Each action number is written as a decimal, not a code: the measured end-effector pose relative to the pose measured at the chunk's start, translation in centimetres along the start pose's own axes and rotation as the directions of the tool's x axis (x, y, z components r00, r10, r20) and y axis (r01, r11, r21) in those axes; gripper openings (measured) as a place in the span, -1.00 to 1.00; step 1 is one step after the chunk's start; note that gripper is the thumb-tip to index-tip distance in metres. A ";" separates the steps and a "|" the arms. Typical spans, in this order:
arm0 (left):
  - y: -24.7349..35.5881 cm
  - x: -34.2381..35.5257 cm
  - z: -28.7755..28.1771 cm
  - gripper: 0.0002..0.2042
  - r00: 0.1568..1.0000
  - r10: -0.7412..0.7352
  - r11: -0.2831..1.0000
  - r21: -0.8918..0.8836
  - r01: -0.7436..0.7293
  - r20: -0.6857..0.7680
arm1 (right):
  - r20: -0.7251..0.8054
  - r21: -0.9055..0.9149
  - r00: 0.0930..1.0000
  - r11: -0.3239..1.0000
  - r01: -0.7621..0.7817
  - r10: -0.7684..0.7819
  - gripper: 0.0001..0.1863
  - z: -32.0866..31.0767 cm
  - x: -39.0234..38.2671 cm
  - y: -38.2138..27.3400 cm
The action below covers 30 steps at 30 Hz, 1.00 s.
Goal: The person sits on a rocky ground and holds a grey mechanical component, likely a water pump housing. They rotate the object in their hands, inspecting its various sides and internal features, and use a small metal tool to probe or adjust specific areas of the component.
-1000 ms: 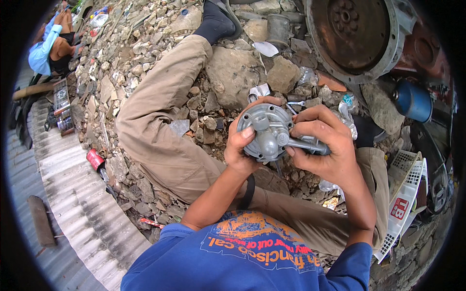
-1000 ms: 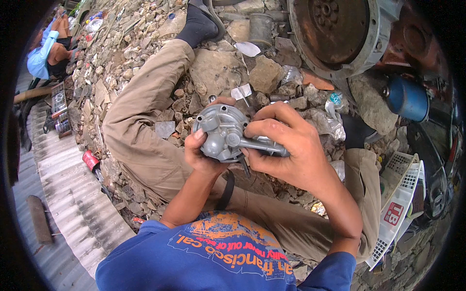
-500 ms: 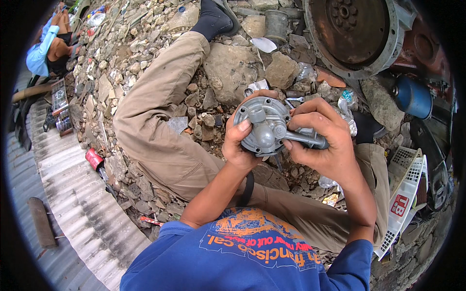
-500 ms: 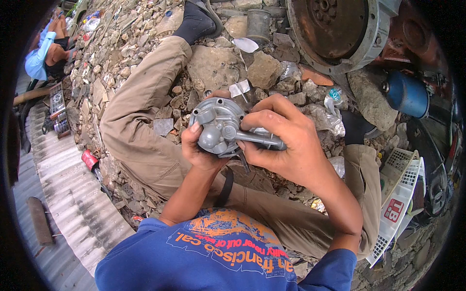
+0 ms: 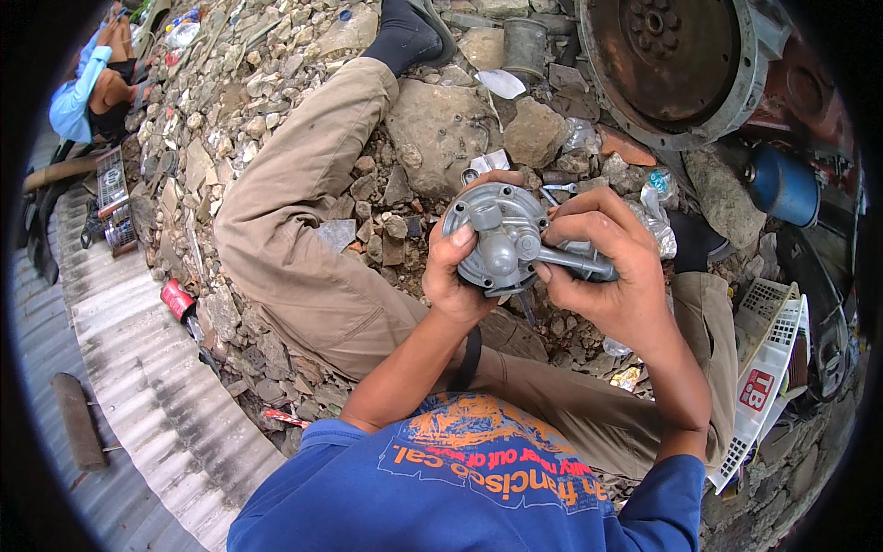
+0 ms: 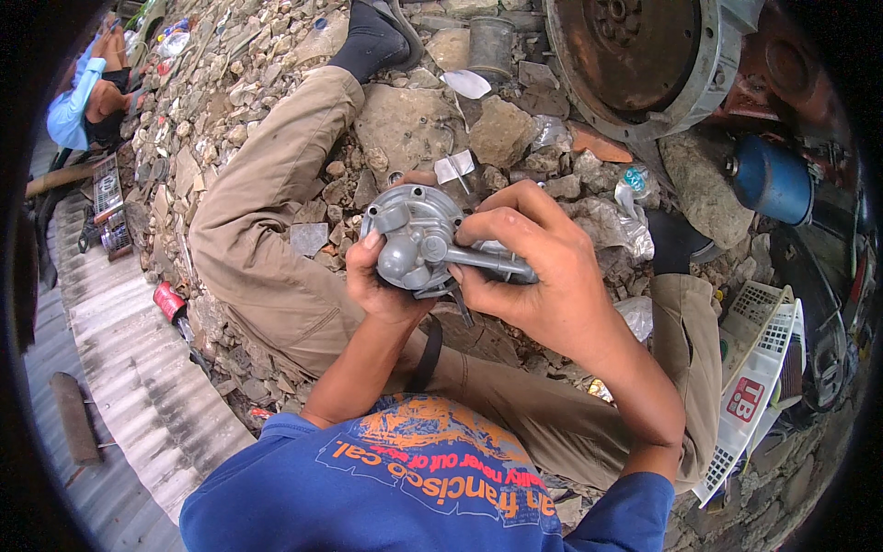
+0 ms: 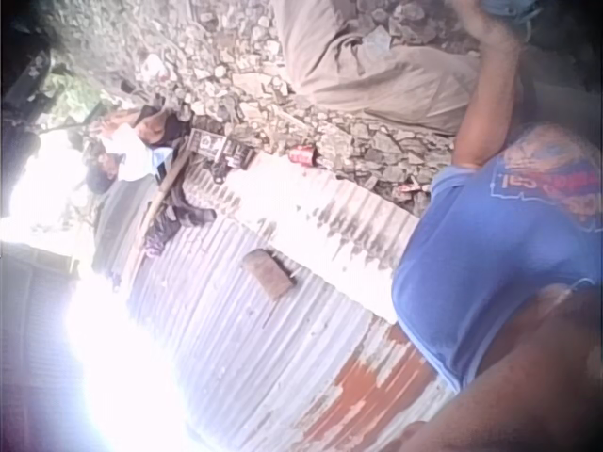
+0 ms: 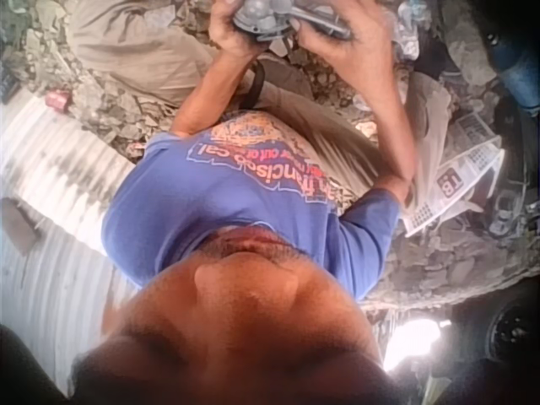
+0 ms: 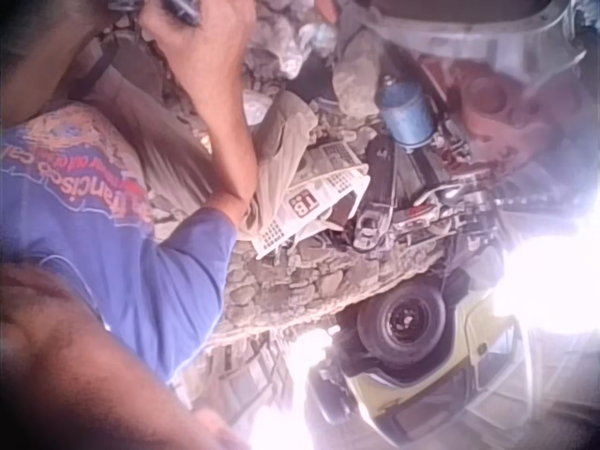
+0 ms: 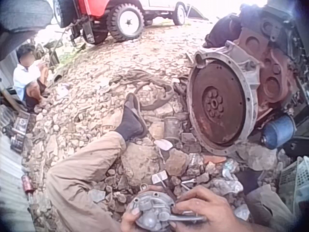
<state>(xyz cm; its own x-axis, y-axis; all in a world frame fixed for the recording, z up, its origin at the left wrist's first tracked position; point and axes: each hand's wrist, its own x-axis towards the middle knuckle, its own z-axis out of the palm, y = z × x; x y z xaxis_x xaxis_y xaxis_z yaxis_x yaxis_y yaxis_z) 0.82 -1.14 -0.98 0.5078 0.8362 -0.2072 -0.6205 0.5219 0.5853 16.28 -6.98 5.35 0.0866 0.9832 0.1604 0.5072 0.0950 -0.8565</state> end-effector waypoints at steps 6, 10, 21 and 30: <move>0.1 0.1 -0.2 -0.27 0.999 -0.030 0.993 0.113 0.028 0.019 | 0.009 0.030 1.000 1.000 -0.010 0.010 -0.68 -0.1 0.2 0.6; -0.3 0.4 -0.3 -0.28 0.999 -0.007 0.996 0.087 0.004 0.032 | 0.031 0.016 1.000 1.000 0.006 -0.006 -0.68 -0.6 0.5 0.8; -0.6 0.4 0.2 0.06 0.999 0.032 0.997 0.076 -0.029 -0.043 | 0.029 -0.008 0.999 0.999 0.033 -0.032 -0.69 -0.8 0.9 0.9; -0.4 0.2 0.1 0.16 0.999 0.047 0.983 0.177 -0.051 0.027 | 0.041 -0.037 0.998 0.998 0.052 -0.050 -0.67 -0.9 1.1 0.7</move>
<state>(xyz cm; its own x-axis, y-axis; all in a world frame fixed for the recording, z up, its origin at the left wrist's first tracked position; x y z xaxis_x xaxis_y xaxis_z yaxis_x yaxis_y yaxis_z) 1.23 -1.16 -1.20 0.4943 0.8549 -0.1578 -0.5304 0.4403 0.7244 17.52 -5.99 5.40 0.0255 0.9828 0.1829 0.5423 0.1401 -0.8284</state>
